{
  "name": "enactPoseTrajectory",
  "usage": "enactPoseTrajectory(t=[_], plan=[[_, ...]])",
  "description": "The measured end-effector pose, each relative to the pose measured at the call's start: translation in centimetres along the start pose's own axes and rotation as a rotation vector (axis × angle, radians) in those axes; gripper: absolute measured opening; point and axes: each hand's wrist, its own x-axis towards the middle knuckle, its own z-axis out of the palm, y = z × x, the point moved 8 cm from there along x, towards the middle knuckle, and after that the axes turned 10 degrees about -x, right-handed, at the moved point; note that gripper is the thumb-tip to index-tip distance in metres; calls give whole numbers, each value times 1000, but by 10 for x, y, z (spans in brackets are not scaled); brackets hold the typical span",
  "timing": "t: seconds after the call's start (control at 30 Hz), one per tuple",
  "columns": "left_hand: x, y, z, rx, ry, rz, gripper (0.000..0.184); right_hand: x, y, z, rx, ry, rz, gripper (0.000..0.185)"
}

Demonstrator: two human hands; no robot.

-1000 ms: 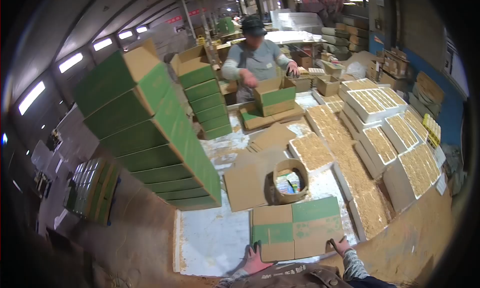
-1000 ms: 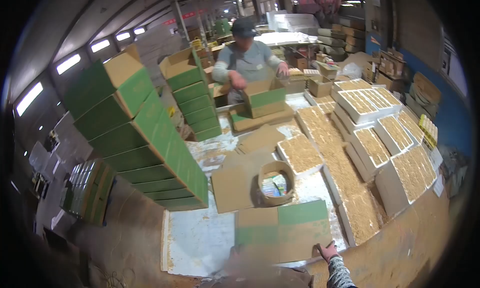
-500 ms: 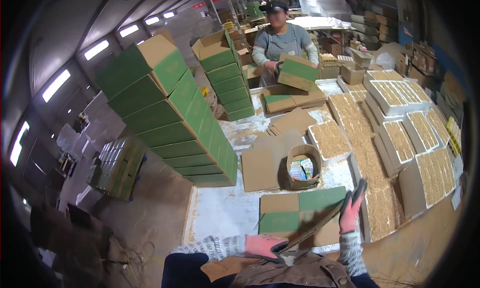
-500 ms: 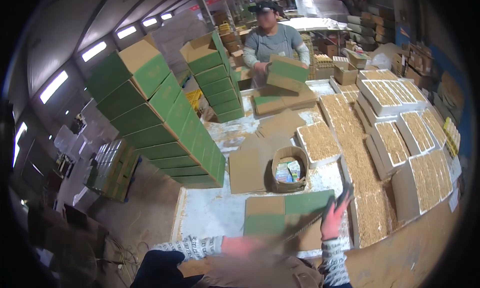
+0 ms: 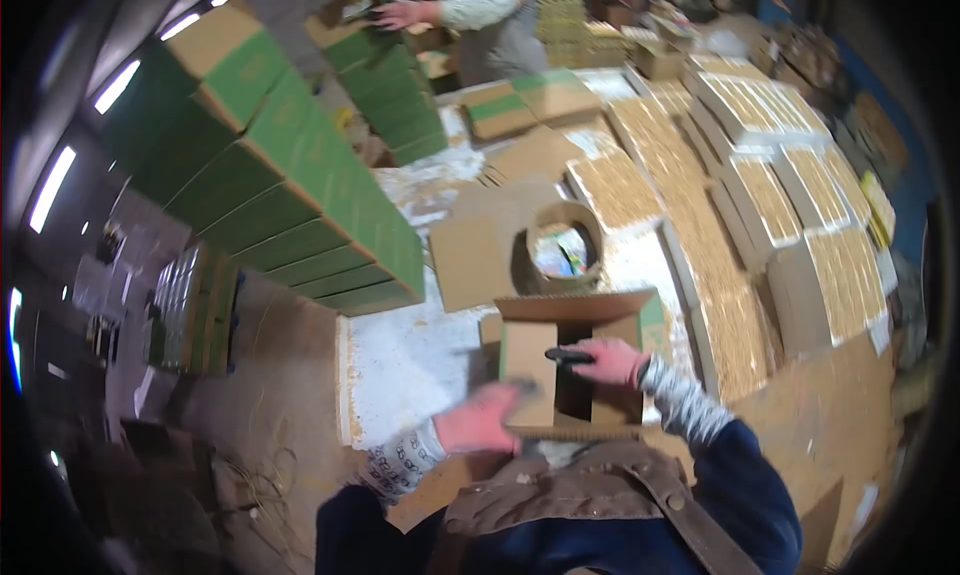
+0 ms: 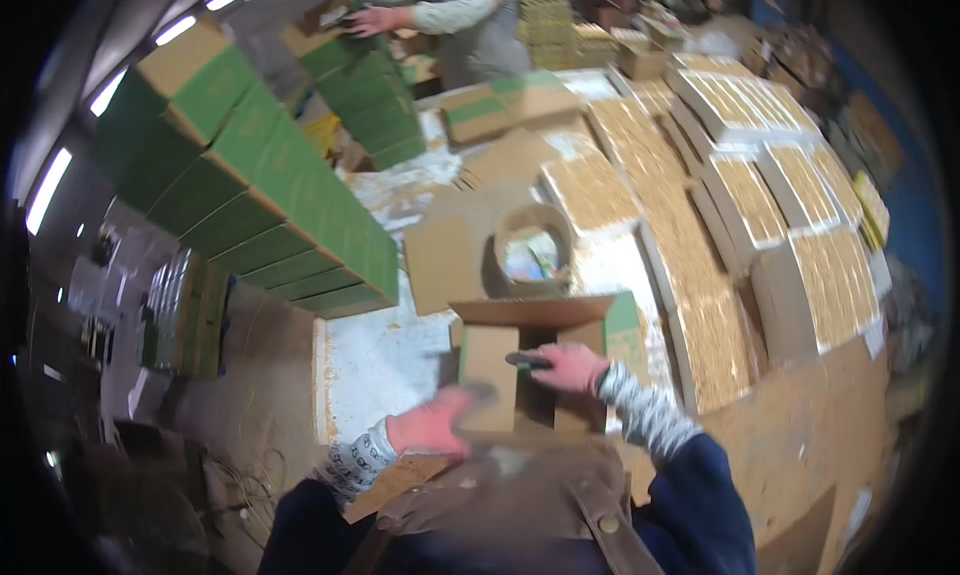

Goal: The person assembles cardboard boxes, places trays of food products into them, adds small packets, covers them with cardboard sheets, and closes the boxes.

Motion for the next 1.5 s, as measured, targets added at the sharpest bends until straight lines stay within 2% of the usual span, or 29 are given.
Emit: enactPoseTrajectory(t=[0.03, 0.07, 0.1, 0.13, 0.2, 0.27, 0.3, 0.33, 0.37, 0.4, 0.43, 0.5, 0.53, 0.57, 0.63, 0.67, 0.8, 0.83, 0.9, 0.97, 1.0, 1.03, 1.07, 1.17, 1.2, 1.3, 1.37, 1.43, 1.5], plan=[[2, -9, -29, -31, 291, -140, 101, 3, 5, -8, 168, -154, 98, 35], [3, -18, -42, 342, 533, -308, 102, 8, -6, -40, 194, -57, 21, 26], [10, -32, -42, 390, 689, -299, 97, 8, -18, -94, 61, 178, -83, 21], [12, -70, -25, -217, 667, -410, 94, 7, -4, -131, 319, 413, 40, 23], [18, -91, -8, -666, 656, -436, 89, -14, 22, -197, 849, 1011, 88, 31], [8, -114, -5, -337, 725, -239, 85, -11, 43, -141, -146, 917, 332, 50], [12, -99, -7, -583, 738, -236, 81, -23, 35, -108, -305, 704, 526, 55], [5, -145, 6, -509, 804, -223, 85, -38, 25, -80, -401, 631, 477, 58], [4, -127, 4, -568, 907, -219, 74, -52, 17, -50, -481, 540, 431, 62], [3, -108, 2, -625, 1012, -207, 62, -78, 15, -41, -425, 640, 517, 64], [8, -114, 11, -735, 858, -266, 59, -96, 15, -48, -379, 755, 597, 65], [24, -105, 15, -868, 600, -334, 53, -108, 46, -42, -44, 61, 838, 68], [28, -90, 16, -890, 481, -358, 50, -118, 41, -37, 49, -58, 837, 68], [21, -83, 3, -744, 552, -246, 50, -129, 34, -31, 139, -178, 837, 68], [2, -77, -28, -459, 689, 12, 49, -139, 22, -43, 58, 72, 671, 68], [0, -92, -34, -453, 685, -70, 48, -144, 21, -32, 108, 336, 522, 61], [-24, -173, -71, -403, 739, -413, 46, -128, 22, -4, 16, 600, 247, 59], [-34, -185, -74, -378, 757, -502, 46, -141, 38, 15, -112, 577, 305, 59], [6, -131, -59, -53, 666, -509, 41, -170, 81, 2, -303, 592, 522, 61], [31, -100, -62, 45, 686, -488, 34, -270, 144, 9, -51, 1248, 1178, 69], [36, -92, -65, 98, 682, -465, 30, -310, 178, 24, 184, 1546, 1282, 66], [38, -96, -65, 34, 715, -407, 33, -335, 228, 73, 748, 1638, 1232, 67], [39, -108, -62, -32, 749, -346, 36, -338, 270, 124, 1319, 1657, 1113, 68], [39, -141, -61, -262, 747, -337, 41, -318, 289, 122, 1295, 1768, 1076, 73], [30, -147, -59, -337, 707, -377, 41, -310, 261, 87, 1143, 1566, 1130, 75], [26, -138, -56, -527, 744, -461, 35, -321, 230, 55, 941, 1592, 1182, 70], [19, -149, -55, -577, 783, -455, 35, -315, 217, 44, 1340, 1495, 1074, 60], [15, -167, -56, -621, 831, -399, 35, -300, 171, -5, 1200, 1507, 868, 55], [10, -192, -52, -645, 857, -329, 36, -283, 131, -34, 1166, 1344, 778, 48]])
